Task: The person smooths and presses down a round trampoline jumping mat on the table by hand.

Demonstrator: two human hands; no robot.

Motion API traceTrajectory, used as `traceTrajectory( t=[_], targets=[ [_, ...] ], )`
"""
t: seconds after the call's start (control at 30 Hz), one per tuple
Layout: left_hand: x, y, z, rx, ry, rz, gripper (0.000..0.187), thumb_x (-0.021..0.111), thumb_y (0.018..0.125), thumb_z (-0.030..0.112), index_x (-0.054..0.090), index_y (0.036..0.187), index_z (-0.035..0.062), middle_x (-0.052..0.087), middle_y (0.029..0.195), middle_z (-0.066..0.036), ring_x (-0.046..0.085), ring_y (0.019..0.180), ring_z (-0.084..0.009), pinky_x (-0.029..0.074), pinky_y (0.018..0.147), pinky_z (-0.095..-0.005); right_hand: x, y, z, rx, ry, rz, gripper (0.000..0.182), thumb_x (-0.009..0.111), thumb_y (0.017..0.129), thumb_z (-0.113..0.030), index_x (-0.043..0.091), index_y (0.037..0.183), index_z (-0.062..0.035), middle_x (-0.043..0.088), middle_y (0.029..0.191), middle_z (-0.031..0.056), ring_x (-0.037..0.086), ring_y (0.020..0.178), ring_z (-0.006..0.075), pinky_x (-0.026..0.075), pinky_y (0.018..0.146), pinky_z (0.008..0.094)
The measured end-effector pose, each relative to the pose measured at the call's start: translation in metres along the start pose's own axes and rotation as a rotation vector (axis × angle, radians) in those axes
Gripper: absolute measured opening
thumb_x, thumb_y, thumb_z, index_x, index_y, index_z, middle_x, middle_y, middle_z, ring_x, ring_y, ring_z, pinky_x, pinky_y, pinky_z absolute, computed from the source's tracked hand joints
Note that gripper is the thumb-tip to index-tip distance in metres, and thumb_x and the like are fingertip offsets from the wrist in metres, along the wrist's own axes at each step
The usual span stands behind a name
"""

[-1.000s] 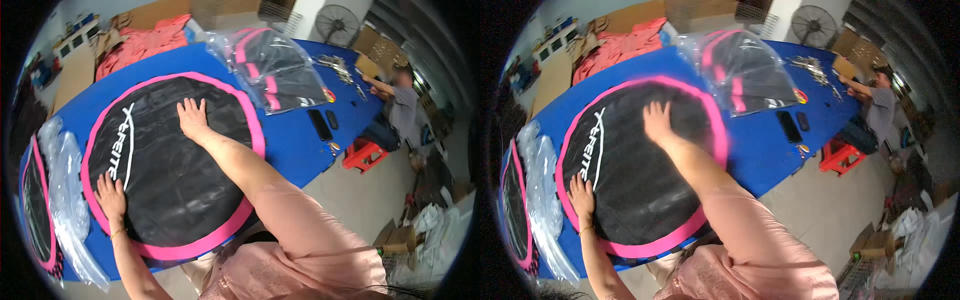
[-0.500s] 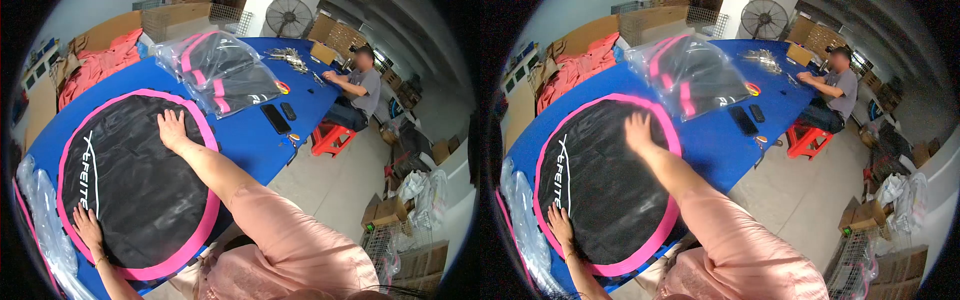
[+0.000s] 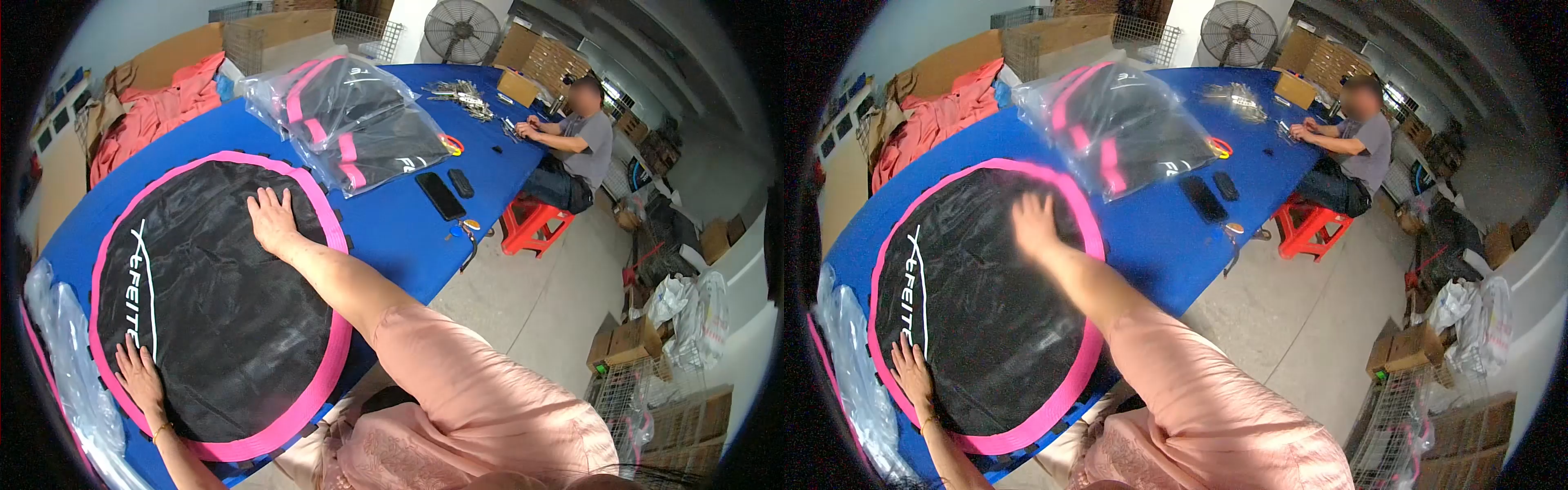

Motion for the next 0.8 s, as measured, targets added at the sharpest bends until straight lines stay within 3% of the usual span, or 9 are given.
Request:
traceTrajectory(
  t=[0.4, 0.63, 0.8],
  targets=[
    [0.012, 0.003, -0.006, 0.034, 0.041, 0.03, 0.055, 0.033, 0.108, 0.044, 0.03, 0.16, 0.0263, 0.029, 0.165, -0.012, 0.027, 0.152, -0.0321, 0.021, 0.119, -0.0616, 0.018, 0.049, -0.037, -0.043, 0.028, -0.036, 0.053, 0.05, 0.095, -0.012, 0.045, 0.147, -0.0045, 0.042, 0.154, 0.0203, 0.035, 0.146, 0.0337, 0.017, 0.121, 0.0623],
    [0.012, 0.002, -0.007, 0.034, 0.05, 0.05, 0.055, 0.033, 0.108, 0.045, 0.032, 0.16, 0.0261, 0.03, 0.165, -0.012, 0.027, 0.152, -0.0313, 0.021, 0.12, -0.0595, 0.038, 0.072, -0.097, -0.129, 0.085, 0.083, 0.048, 0.053, 0.094, -0.017, 0.053, 0.141, -0.0057, 0.046, 0.15, 0.019, 0.04, 0.141, 0.0343, 0.02, 0.118, 0.0645],
    [0.011, 0.002, -0.008, 0.029, 0.046, 0.048, 0.055, 0.032, 0.108, 0.046, 0.033, 0.159, 0.0257, 0.03, 0.165, -0.012, 0.027, 0.152, -0.031, 0.02, 0.12, -0.0596, 0.051, 0.066, -0.142, -0.187, 0.084, 0.042, 0.052, 0.052, 0.096, -0.022, 0.049, 0.146, -0.0076, 0.044, 0.152, 0.019, 0.039, 0.142, 0.0343, 0.016, 0.12, 0.0644]
  ],
)
Point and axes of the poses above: each hand's wrist, its own y-axis towards the middle knuckle, its own x-axis out of the palm, z = x × y, the point moved 9 cm from there along y, towards the middle knuckle
